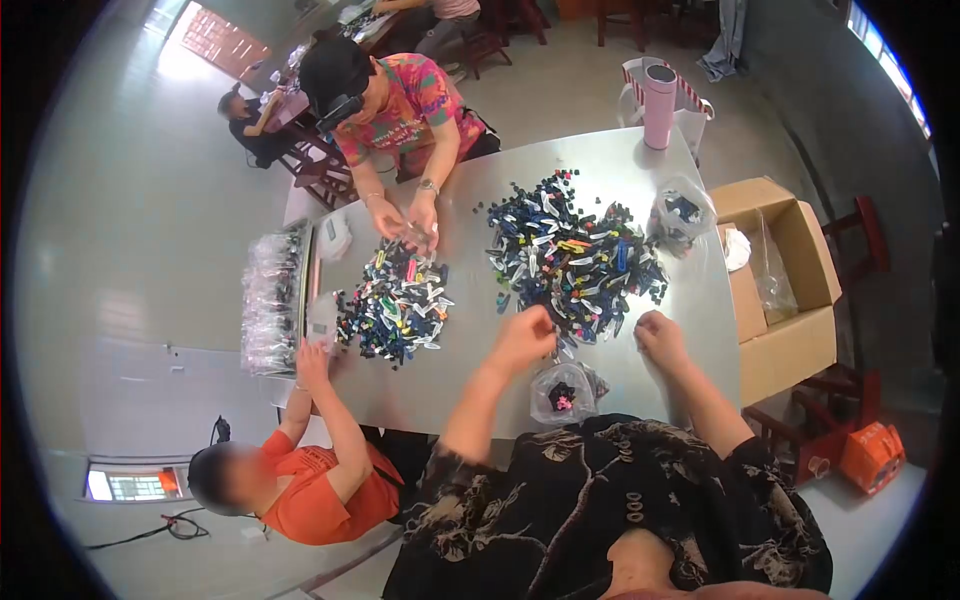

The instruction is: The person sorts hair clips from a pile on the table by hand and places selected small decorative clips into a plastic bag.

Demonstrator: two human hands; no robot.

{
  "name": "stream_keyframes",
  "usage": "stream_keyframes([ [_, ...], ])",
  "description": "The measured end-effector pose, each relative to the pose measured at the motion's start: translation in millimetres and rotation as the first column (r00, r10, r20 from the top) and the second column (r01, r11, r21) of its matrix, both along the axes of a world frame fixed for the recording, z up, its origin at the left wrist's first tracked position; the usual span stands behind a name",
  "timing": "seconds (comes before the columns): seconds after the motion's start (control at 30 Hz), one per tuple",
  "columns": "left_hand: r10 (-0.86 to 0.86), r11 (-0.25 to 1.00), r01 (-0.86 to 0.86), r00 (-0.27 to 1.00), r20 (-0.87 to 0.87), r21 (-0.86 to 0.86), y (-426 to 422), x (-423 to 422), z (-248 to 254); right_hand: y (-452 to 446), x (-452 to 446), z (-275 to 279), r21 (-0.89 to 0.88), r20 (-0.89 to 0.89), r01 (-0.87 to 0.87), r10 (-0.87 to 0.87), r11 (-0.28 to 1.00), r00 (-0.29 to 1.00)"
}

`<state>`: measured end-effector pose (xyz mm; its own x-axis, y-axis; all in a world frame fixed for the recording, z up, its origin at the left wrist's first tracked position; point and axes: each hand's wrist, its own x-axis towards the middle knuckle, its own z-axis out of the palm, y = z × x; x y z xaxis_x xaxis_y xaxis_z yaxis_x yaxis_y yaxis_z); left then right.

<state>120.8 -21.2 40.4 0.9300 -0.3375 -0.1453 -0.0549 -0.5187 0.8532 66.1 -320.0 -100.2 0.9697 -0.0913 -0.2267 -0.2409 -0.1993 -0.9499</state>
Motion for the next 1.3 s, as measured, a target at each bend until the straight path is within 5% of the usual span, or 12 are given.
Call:
stream_keyframes([
  [0.13,-0.102,0.988,0.091,0.991,0.086,0.122,-0.2,-64.6,68.6,-0.3,0.0,-6.4,-0.042,0.041,-0.012,0.014,0.999,0.999],
  [0.27,-0.186,0.936,0.124,0.969,0.162,0.329,-8.3,-103.7,35.8,-2.1,2.6,-3.6,-0.072,0.047,-0.045,0.048,0.996,0.998],
  [0.43,0.064,0.895,-0.188,0.951,0.302,0.404,-15.4,-115.1,39.4,-4.9,12.5,7.4,-0.159,-0.004,-0.068,0.068,0.985,0.998],
  [0.53,0.211,0.831,-0.369,0.901,0.379,0.415,-15.8,-111.4,30.7,28.9,3.7,109.8,0.086,0.099,-0.103,0.094,0.991,0.991],
  [0.6,0.199,0.880,-0.306,0.932,0.303,0.362,-0.2,-112.4,-0.6,49.6,-12.6,171.3,-0.045,0.427,-0.228,0.225,0.973,0.876],
  [0.63,0.183,0.915,-0.255,0.953,0.241,0.314,5.9,-112.3,-11.7,51.7,-14.5,191.8,-0.282,0.541,-0.339,0.440,0.898,0.717],
  [0.7,0.209,0.940,-0.255,0.956,0.208,0.228,8.2,-107.8,-11.0,71.5,-24.1,198.5,-0.399,0.694,-0.380,0.545,0.835,0.469],
  [0.83,0.257,0.956,-0.277,0.948,0.186,0.092,14.2,-100.9,-11.7,96.2,-31.8,160.5,-0.693,0.415,-0.423,0.803,0.584,0.428],
  [0.93,0.252,0.967,-0.252,0.968,0.007,0.016,22.0,-102.2,-19.2,88.7,-32.9,137.8,-0.604,0.385,-0.451,0.736,0.657,0.558],
  [1.07,0.213,0.969,-0.222,0.973,-0.087,-0.104,28.6,-104.1,-20.3,34.5,-11.5,72.4,-0.516,0.158,-0.038,0.139,0.856,0.978],
  [1.13,0.269,0.958,-0.275,0.960,-0.080,-0.085,34.9,-102.2,-13.5,-2.8,2.3,23.4,-0.569,0.176,0.164,-0.076,0.806,0.981],
  [1.3,0.299,0.949,-0.303,0.952,-0.063,-0.091,55.3,-109.4,-21.0,-12.5,29.0,4.5,-0.678,0.119,0.227,-0.200,0.699,0.973],
])
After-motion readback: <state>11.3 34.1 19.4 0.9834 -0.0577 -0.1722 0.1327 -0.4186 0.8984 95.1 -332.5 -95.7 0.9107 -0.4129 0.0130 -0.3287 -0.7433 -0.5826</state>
